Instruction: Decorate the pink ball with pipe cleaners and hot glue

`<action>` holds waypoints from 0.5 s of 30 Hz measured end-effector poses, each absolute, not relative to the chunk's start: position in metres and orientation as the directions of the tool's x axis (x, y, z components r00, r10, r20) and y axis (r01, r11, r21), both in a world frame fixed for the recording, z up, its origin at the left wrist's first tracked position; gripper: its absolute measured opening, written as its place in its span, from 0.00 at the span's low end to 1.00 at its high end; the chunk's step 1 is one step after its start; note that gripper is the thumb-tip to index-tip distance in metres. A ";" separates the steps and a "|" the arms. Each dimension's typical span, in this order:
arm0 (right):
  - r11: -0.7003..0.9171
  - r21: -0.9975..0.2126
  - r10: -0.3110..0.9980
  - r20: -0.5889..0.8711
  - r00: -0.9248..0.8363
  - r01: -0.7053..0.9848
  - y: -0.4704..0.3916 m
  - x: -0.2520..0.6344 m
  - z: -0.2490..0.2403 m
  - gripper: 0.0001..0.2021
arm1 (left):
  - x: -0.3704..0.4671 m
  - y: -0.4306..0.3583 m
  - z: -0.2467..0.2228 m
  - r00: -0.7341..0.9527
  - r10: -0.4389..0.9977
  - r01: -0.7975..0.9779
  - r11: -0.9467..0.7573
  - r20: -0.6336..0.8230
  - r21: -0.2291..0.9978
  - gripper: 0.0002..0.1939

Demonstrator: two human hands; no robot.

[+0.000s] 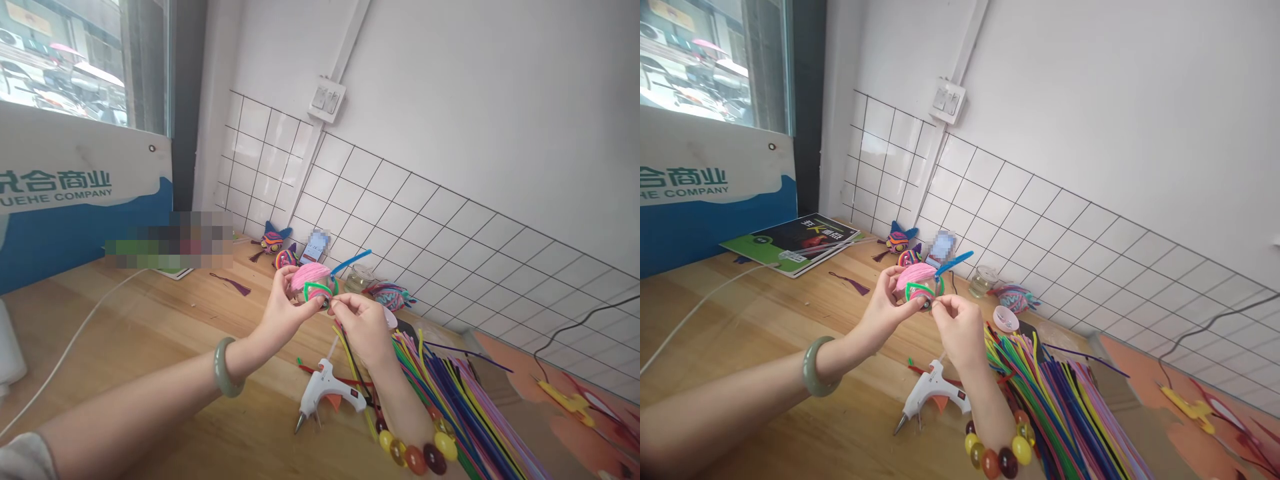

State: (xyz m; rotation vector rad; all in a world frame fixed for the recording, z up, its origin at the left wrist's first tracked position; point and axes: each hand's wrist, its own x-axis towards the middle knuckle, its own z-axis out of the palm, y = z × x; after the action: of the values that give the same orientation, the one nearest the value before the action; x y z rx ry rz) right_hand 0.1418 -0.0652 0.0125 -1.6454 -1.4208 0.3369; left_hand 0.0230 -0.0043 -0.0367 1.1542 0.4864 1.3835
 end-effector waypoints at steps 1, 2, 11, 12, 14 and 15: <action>0.078 -0.772 0.896 0.332 0.296 0.631 -0.065 0.143 0.011 0.12 | 0.023 -0.004 -0.037 0.208 0.917 -0.512 -0.195 0.341 0.836 0.29; 0.084 -0.780 0.901 0.325 0.288 0.620 -0.064 0.145 0.010 0.12 | 0.023 -0.003 -0.037 0.215 0.915 -0.525 -0.187 0.342 0.830 0.28; 0.081 -0.750 0.911 0.322 0.256 0.656 -0.069 0.142 0.013 0.15 | 0.024 0.003 -0.041 0.182 0.905 -0.490 -0.256 0.385 0.833 0.29; 0.080 -0.741 0.909 0.329 0.257 0.666 -0.069 0.140 0.013 0.14 | 0.023 0.002 -0.041 0.166 0.904 -0.475 -0.277 0.394 0.835 0.29; 0.083 -0.723 0.903 0.346 0.256 0.686 -0.069 0.137 0.014 0.13 | 0.023 0.001 -0.040 0.143 0.901 -0.455 -0.307 0.409 0.836 0.29; 0.085 -0.715 0.900 0.354 0.255 0.694 -0.068 0.136 0.014 0.12 | 0.023 0.001 -0.040 0.137 0.901 -0.450 -0.314 0.412 0.836 0.29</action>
State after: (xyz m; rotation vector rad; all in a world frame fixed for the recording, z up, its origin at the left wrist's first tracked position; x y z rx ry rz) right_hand 0.1363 -0.0684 0.0143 -1.6618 -1.4934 0.2988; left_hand 0.0230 0.0009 -0.0397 1.2380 0.5131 1.4721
